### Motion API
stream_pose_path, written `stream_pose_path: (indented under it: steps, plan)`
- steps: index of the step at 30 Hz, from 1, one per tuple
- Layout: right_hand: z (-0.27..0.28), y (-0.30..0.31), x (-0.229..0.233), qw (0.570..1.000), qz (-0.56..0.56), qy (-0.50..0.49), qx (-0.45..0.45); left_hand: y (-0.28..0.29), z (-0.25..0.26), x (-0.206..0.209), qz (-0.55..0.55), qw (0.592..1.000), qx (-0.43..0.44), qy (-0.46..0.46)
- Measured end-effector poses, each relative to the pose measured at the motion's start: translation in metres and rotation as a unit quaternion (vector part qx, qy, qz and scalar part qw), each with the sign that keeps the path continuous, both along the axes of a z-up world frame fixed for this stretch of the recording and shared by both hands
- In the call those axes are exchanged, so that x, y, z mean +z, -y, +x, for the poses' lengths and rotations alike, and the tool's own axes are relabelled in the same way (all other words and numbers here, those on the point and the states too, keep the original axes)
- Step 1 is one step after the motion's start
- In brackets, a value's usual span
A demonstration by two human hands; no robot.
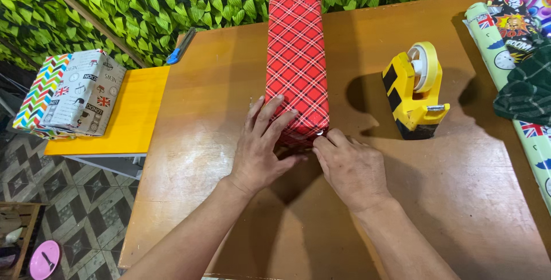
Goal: The person folds and tapes the ends of a red plaid-wrapped rectangular gift on a wooden table. They use a yellow tape dispenser to secure the paper, repeatedly folding flaps and pressing tape to seal the package.
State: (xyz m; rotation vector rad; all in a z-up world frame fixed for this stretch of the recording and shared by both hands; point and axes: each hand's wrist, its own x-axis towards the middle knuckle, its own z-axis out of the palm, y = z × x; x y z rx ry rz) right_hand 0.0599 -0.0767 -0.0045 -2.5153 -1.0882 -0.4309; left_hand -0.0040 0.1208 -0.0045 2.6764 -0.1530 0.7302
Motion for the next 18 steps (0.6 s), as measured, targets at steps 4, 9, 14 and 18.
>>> stream_pose_path:
  steps: [4, 9, 14, 18]
  plan:
    - [0.001, -0.001, -0.001, 1.0, 0.004, 0.005, -0.004, 0.004, 0.001, -0.003, 0.014, 0.999, 0.019, 0.029]
    - [0.002, -0.005, -0.004, 1.0, 0.014, 0.005, -0.018, 0.006, 0.005, -0.007, 0.053, 0.996, 0.038, 0.053]
    - [0.002, -0.009, -0.008, 0.998, 0.029, 0.009, -0.051, 0.007, 0.009, -0.014, 0.052, 0.995, 0.044, 0.073]
    - [0.003, -0.009, -0.011, 0.996, 0.036, -0.004, -0.081, 0.004, 0.011, -0.02, 0.056, 0.994, 0.037, 0.081]
